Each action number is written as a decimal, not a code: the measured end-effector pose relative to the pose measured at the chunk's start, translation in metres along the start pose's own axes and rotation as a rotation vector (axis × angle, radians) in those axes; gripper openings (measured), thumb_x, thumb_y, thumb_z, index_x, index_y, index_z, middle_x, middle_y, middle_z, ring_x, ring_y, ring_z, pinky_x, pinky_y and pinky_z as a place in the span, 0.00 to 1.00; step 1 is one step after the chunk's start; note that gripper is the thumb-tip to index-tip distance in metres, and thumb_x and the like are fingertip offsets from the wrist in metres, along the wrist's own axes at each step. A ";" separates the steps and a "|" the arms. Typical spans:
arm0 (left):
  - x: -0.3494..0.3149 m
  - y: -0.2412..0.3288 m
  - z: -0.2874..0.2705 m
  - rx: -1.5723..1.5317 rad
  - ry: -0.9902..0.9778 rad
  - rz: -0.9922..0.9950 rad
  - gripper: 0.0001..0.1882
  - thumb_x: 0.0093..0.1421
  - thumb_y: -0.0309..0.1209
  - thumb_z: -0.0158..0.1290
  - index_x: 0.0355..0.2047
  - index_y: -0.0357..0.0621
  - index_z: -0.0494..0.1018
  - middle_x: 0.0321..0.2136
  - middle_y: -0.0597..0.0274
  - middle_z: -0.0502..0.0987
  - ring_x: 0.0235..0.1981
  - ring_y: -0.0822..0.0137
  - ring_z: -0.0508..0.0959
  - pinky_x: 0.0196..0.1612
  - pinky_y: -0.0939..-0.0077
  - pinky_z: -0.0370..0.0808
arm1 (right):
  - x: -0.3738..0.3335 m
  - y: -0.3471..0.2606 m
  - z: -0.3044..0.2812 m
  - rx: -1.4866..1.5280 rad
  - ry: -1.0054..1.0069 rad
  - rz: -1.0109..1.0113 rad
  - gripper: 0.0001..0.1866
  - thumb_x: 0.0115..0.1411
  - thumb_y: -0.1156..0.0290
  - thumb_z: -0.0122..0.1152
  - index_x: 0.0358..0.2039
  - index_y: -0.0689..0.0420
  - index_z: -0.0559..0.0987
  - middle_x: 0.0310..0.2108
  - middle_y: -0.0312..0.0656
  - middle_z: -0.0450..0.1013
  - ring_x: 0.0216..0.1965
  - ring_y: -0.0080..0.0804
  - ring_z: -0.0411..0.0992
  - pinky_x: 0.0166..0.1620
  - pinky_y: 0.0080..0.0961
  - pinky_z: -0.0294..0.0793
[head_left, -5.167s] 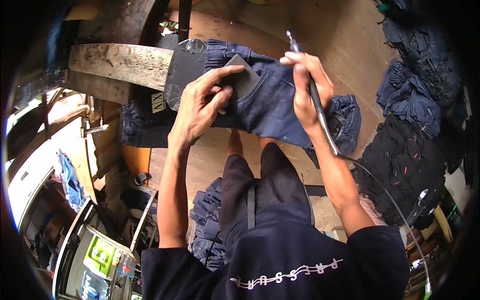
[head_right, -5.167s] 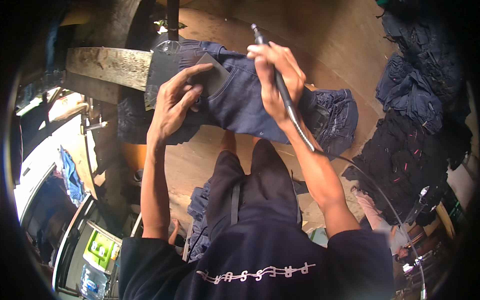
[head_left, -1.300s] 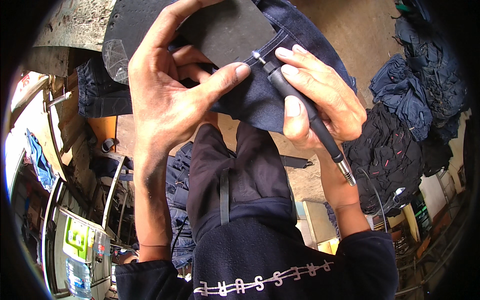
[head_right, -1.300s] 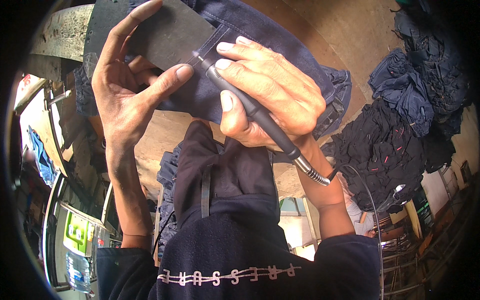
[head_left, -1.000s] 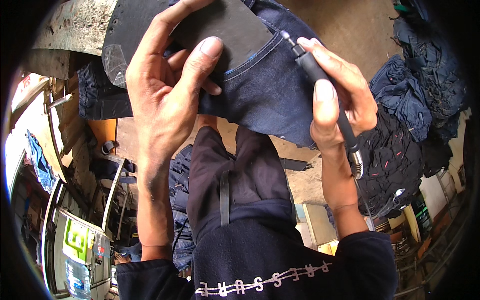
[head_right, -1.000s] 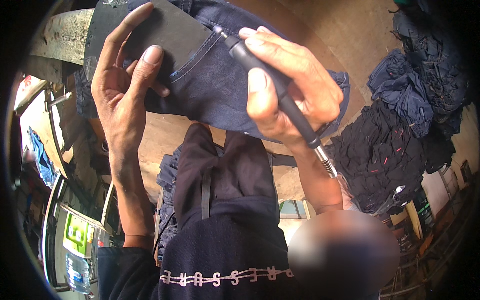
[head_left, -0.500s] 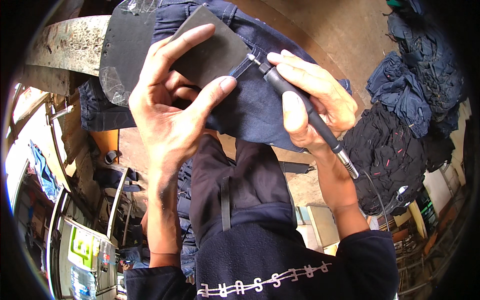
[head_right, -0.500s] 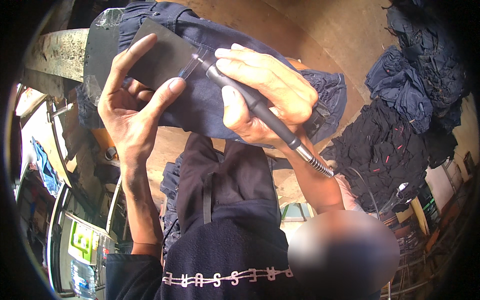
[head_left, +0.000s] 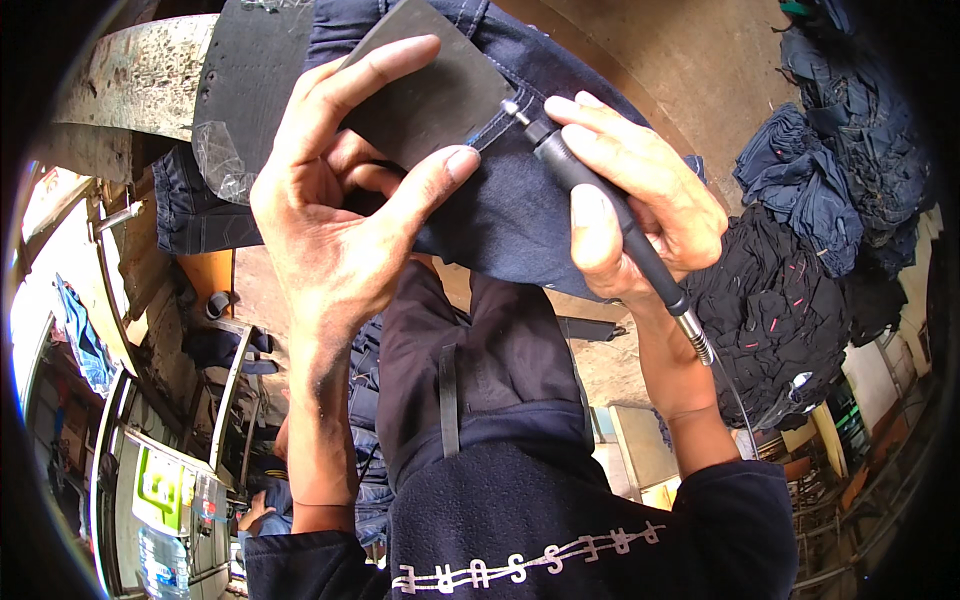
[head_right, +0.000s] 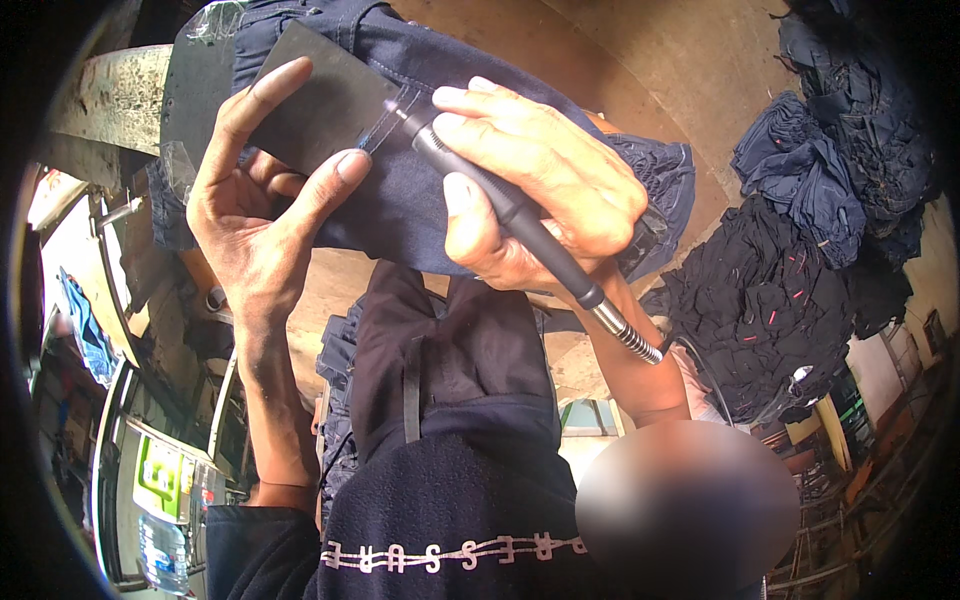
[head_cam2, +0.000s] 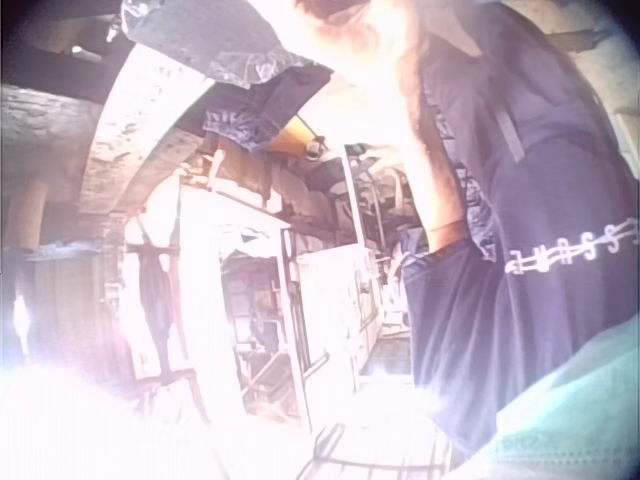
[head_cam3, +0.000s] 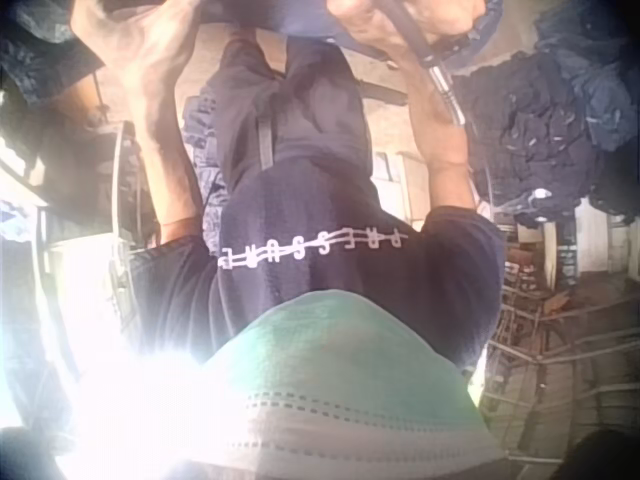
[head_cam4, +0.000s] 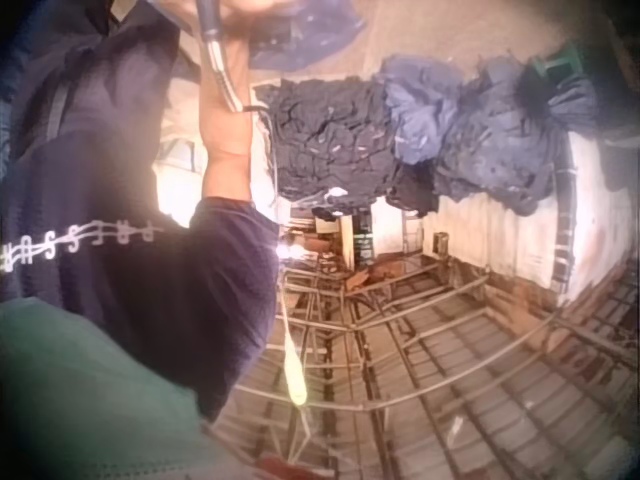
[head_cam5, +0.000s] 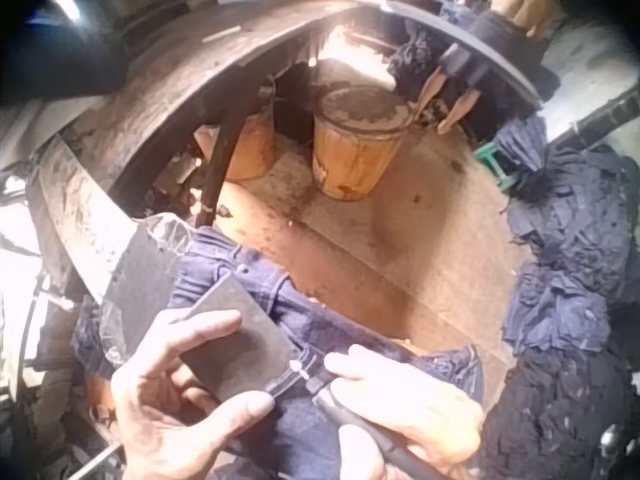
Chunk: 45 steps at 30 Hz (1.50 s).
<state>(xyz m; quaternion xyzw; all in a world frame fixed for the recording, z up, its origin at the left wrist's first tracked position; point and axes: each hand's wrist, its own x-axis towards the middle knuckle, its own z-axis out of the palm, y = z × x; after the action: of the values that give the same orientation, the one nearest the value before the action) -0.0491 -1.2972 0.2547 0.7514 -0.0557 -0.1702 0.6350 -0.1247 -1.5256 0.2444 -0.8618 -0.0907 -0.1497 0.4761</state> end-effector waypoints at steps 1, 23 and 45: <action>0.000 0.000 0.000 -0.003 -0.003 0.005 0.38 0.52 0.16 0.77 0.64 0.37 0.79 0.55 0.69 0.79 0.24 0.90 0.66 0.25 0.92 0.63 | 0.000 0.000 0.000 0.006 0.005 -0.003 0.14 0.65 0.78 0.63 0.48 0.74 0.84 0.48 0.64 0.85 0.53 0.57 0.85 0.62 0.50 0.83; 0.001 0.001 0.000 0.021 0.002 0.027 0.37 0.52 0.17 0.77 0.64 0.37 0.80 0.55 0.69 0.79 0.24 0.90 0.66 0.25 0.92 0.63 | -0.002 0.002 0.002 -0.003 0.016 -0.040 0.16 0.63 0.78 0.63 0.49 0.74 0.84 0.47 0.65 0.84 0.52 0.57 0.85 0.61 0.53 0.83; 0.211 -0.054 -0.326 0.896 0.581 0.567 0.38 0.61 0.42 0.75 0.67 0.38 0.76 0.71 0.31 0.68 0.72 0.44 0.70 0.73 0.47 0.68 | -0.047 -0.016 -0.014 -0.368 0.464 0.395 0.24 0.53 0.68 0.87 0.50 0.57 0.87 0.48 0.48 0.86 0.51 0.42 0.85 0.56 0.35 0.83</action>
<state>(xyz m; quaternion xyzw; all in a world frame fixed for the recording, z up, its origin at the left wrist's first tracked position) 0.2478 -1.0460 0.2067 0.9174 -0.1443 0.2578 0.2666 -0.1755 -1.5302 0.2480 -0.8771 0.2165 -0.2602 0.3407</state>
